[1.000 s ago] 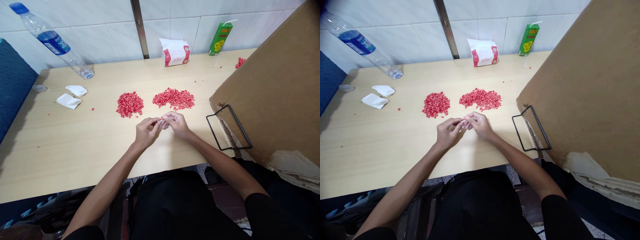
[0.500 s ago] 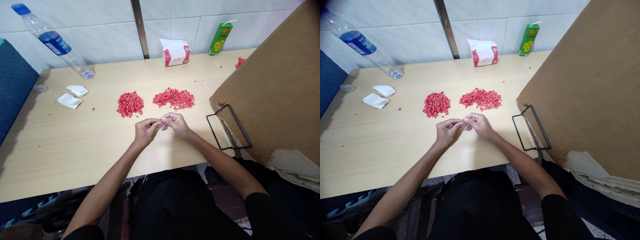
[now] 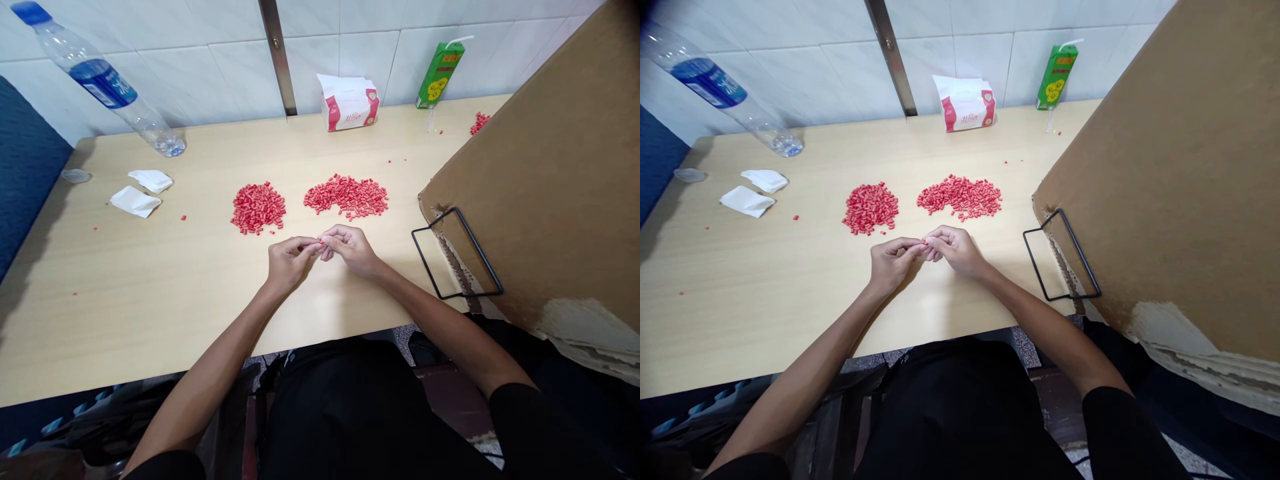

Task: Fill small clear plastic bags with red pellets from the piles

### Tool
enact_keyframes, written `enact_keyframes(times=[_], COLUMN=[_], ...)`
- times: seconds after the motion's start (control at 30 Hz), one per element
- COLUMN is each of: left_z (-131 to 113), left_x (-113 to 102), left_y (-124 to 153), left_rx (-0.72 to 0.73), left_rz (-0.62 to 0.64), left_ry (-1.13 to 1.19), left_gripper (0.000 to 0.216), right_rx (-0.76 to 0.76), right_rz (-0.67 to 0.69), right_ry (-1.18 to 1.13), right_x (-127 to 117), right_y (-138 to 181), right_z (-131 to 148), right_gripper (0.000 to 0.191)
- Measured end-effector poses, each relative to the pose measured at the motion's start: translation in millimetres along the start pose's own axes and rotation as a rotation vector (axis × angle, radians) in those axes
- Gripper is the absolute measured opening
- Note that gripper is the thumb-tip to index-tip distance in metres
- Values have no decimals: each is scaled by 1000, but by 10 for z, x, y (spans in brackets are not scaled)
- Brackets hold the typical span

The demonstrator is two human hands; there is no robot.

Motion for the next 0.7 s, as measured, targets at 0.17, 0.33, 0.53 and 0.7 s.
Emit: enact_keyframes(times=[0.17,0.33,0.53,0.7], left_z=[-41,-187,-224,-24], left_x=[-6,-71,-67,-327], left_y=[2,35,79,-73], left_rx=[26,185,290,209], left_rz=[-6,-108,-124,-258], left_ry=[-40,-179,-302,-371], left_gripper=[11,17,13,14], right_rx=[-13,-35,-7,-213], right_rz=[-3,-77,-28,-376], right_ry=[1,10,50,405], right_x=[4,-26,42,-351], right_y=[0,17,35,38], right_z=[8,49,14,249], right_gripper=[34,34,32,28])
Point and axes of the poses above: each hand's wrist, its own y-axis away from the middle knuckle, its own x-axis out of the palm, z = x × y, the point moved 7 cm from there along -y, towards the middle knuckle, and after that the axes turned 9 degrees about -y, right-handed, at the moved point
